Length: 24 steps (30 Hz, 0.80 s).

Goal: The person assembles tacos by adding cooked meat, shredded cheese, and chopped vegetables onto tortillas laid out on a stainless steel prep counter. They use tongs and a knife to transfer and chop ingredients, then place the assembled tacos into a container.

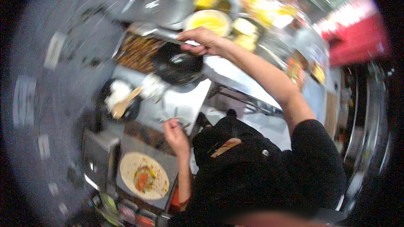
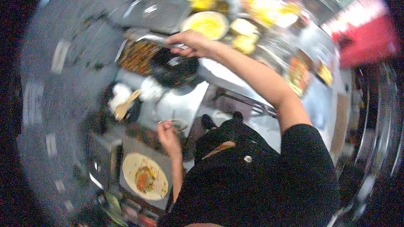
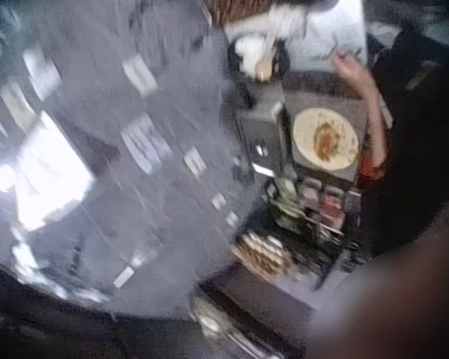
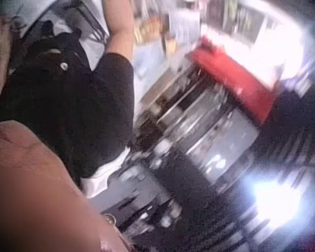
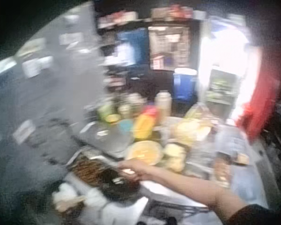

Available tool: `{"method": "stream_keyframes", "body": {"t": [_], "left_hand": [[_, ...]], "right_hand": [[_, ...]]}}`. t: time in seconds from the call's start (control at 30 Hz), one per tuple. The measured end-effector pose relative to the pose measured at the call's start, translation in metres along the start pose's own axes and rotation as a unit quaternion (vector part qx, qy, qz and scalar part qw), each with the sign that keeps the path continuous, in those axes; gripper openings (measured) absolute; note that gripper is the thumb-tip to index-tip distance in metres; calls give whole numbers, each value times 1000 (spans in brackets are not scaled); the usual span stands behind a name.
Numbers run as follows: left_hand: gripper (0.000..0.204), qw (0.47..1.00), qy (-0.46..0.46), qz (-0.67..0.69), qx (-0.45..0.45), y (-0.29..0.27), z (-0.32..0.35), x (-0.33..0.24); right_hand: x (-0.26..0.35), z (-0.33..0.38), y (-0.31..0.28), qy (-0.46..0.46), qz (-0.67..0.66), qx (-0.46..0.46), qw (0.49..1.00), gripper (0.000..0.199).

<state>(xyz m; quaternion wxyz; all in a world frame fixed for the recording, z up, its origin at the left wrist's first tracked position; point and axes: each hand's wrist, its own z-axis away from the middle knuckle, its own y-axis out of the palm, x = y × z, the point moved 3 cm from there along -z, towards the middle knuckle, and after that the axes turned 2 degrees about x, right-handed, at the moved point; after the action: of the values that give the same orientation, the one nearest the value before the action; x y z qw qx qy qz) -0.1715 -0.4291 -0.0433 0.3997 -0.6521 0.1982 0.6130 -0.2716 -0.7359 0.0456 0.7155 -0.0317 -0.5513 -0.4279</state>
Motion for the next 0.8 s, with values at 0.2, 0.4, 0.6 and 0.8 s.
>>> {"method": "stream_keyframes", "body": {"t": [0.2,0.4,0.6,0.8], "left_hand": [[5,982,-61,166,72,53,14,-30],[4,976,-9,142,165,134,42,-82],[10,969,11,92,229,190,70,-100],[11,971,29,61,227,207,90,-102]], "right_hand": [[16,214,-57,-111,-58,-146,981,42],[-14,440,-161,-158,27,-456,875,44],[-51,541,-294,-88,125,-607,780,37],[-82,543,-450,85,489,-609,618,32]]}}
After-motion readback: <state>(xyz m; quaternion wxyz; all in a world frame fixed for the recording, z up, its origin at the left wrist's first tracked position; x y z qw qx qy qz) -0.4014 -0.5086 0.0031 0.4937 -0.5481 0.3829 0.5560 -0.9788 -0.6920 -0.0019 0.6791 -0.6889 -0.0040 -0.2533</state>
